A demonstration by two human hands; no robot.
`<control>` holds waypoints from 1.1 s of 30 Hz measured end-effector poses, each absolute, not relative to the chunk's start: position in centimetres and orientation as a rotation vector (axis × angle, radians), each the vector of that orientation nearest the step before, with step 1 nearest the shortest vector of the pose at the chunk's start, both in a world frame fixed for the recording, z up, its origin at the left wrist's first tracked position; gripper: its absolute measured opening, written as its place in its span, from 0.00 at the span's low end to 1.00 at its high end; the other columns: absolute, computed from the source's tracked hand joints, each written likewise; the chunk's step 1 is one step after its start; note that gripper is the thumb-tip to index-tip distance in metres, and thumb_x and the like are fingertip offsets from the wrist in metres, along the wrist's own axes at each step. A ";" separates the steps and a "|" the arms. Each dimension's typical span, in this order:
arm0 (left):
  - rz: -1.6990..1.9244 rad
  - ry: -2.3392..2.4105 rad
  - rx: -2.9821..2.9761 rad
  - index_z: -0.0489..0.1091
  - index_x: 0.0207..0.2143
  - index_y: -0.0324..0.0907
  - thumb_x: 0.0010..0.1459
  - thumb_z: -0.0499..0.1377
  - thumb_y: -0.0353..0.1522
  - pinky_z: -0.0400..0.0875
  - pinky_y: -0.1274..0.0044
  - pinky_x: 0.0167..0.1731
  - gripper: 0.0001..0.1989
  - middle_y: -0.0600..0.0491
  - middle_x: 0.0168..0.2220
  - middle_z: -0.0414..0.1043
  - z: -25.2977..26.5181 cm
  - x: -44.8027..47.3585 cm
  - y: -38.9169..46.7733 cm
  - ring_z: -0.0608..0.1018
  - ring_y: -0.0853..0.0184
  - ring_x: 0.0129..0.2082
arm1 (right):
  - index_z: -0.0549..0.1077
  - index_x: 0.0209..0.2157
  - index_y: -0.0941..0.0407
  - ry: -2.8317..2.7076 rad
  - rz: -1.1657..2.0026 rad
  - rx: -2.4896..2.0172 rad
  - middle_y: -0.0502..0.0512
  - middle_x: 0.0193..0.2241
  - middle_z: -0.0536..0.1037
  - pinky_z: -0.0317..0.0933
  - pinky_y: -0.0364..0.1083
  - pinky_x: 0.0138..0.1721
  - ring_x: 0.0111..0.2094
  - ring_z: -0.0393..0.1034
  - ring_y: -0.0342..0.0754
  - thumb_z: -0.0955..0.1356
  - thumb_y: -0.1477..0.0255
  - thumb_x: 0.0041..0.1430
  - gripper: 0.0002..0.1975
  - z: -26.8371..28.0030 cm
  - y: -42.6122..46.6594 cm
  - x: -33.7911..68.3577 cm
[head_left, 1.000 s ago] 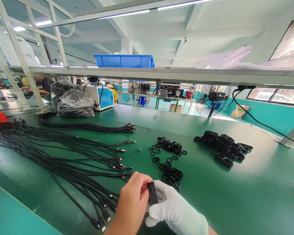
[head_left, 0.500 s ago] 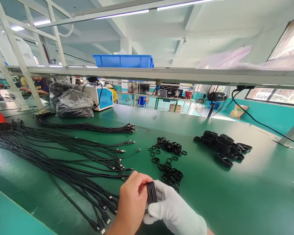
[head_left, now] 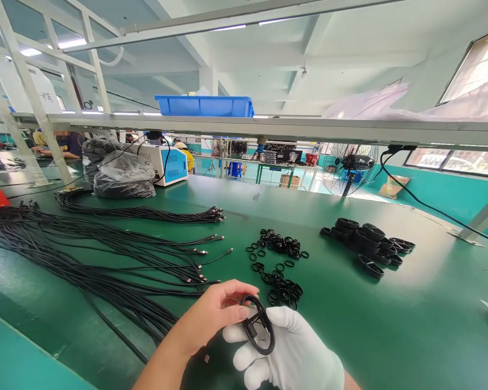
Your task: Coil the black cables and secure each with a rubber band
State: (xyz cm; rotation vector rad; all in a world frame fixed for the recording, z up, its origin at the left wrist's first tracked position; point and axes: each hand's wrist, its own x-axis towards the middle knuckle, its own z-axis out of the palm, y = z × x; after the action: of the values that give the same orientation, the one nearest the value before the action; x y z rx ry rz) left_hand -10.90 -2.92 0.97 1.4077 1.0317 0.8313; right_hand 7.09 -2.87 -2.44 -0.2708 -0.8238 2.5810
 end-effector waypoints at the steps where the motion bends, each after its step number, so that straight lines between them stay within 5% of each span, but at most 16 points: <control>1: 0.840 1.004 1.388 0.71 0.43 0.44 0.51 0.59 0.32 0.63 0.75 0.43 0.15 0.52 0.43 0.72 0.6 -11.0 -2.8 0.71 0.64 0.43 | 0.71 0.43 0.68 -0.846 2.579 -0.308 0.61 0.35 0.72 0.63 0.45 0.35 0.34 0.69 0.47 0.63 0.56 0.51 0.29 -2.6 -2.9 7.0; 7: 0.893 1.167 1.366 0.73 0.39 0.42 0.53 0.59 0.36 0.63 0.74 0.41 0.12 0.52 0.37 0.73 -0.7 -11.1 -2.3 0.72 0.64 0.38 | 0.70 0.40 0.60 -0.813 2.327 -0.580 0.58 0.35 0.75 0.62 0.41 0.21 0.24 0.72 0.46 0.65 0.63 0.52 0.17 -3.6 -2.8 6.4; 11: 0.892 1.061 1.358 0.72 0.43 0.45 0.55 0.57 0.37 0.63 0.75 0.40 0.14 0.53 0.40 0.72 -0.6 -11.4 -2.4 0.71 0.65 0.38 | 0.72 0.32 0.67 -0.761 2.526 -0.617 0.58 0.19 0.74 0.55 0.39 0.14 0.14 0.66 0.42 0.57 0.54 0.55 0.28 -3.9 -2.4 6.6; 14: 0.909 0.930 1.276 0.72 0.43 0.43 0.49 0.62 0.32 0.64 0.75 0.41 0.17 0.52 0.40 0.72 -0.7 -11.6 -2.5 0.72 0.64 0.41 | 0.70 0.36 0.63 -0.818 2.480 -0.664 0.56 0.21 0.75 0.54 0.39 0.13 0.14 0.66 0.43 0.55 0.50 0.55 0.30 -3.4 -2.5 6.9; 17: 0.921 0.957 1.247 0.73 0.41 0.42 0.47 0.63 0.32 0.65 0.74 0.42 0.16 0.52 0.37 0.72 -0.8 -11.6 -2.6 0.72 0.64 0.40 | 0.68 0.42 0.60 -1.114 2.219 -0.839 0.57 0.29 0.75 0.56 0.41 0.15 0.17 0.67 0.43 0.61 0.48 0.50 0.30 -2.0 -2.9 7.0; 23: 1.024 0.991 1.263 0.70 0.45 0.43 0.54 0.59 0.36 0.66 0.76 0.36 0.16 0.50 0.42 0.71 -0.9 -11.8 -2.6 0.71 0.67 0.35 | 0.65 0.43 0.59 -1.464 1.727 -1.241 0.48 0.21 0.69 0.55 0.41 0.22 0.21 0.62 0.41 0.69 0.69 0.42 0.23 0.7 -3.5 6.9; 29: 1.099 1.170 1.173 0.71 0.44 0.41 0.53 0.57 0.43 0.64 0.78 0.30 0.19 0.51 0.31 0.71 -0.9 -12.2 -2.3 0.69 0.66 0.31 | 0.63 0.48 0.58 -1.370 1.660 -0.977 0.56 0.35 0.74 0.60 0.47 0.34 0.25 0.66 0.42 0.66 0.61 0.49 0.26 1.1 -2.6 8.5; 33: 1.060 1.228 1.196 0.72 0.42 0.43 0.49 0.59 0.48 0.64 0.78 0.29 0.22 0.53 0.28 0.72 -1.3 -12.2 -2.0 0.68 0.67 0.28 | 0.64 0.47 0.57 -1.316 1.305 -1.239 0.60 0.44 0.72 0.63 0.47 0.35 0.35 0.69 0.46 0.62 0.59 0.55 0.21 1.1 1.4 11.5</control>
State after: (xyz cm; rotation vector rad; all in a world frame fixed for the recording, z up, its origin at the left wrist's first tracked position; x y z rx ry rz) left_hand -12.24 -2.02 -1.26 1.1956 1.2278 1.0600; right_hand 11.53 1.35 1.13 -1.2393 -1.3162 1.3053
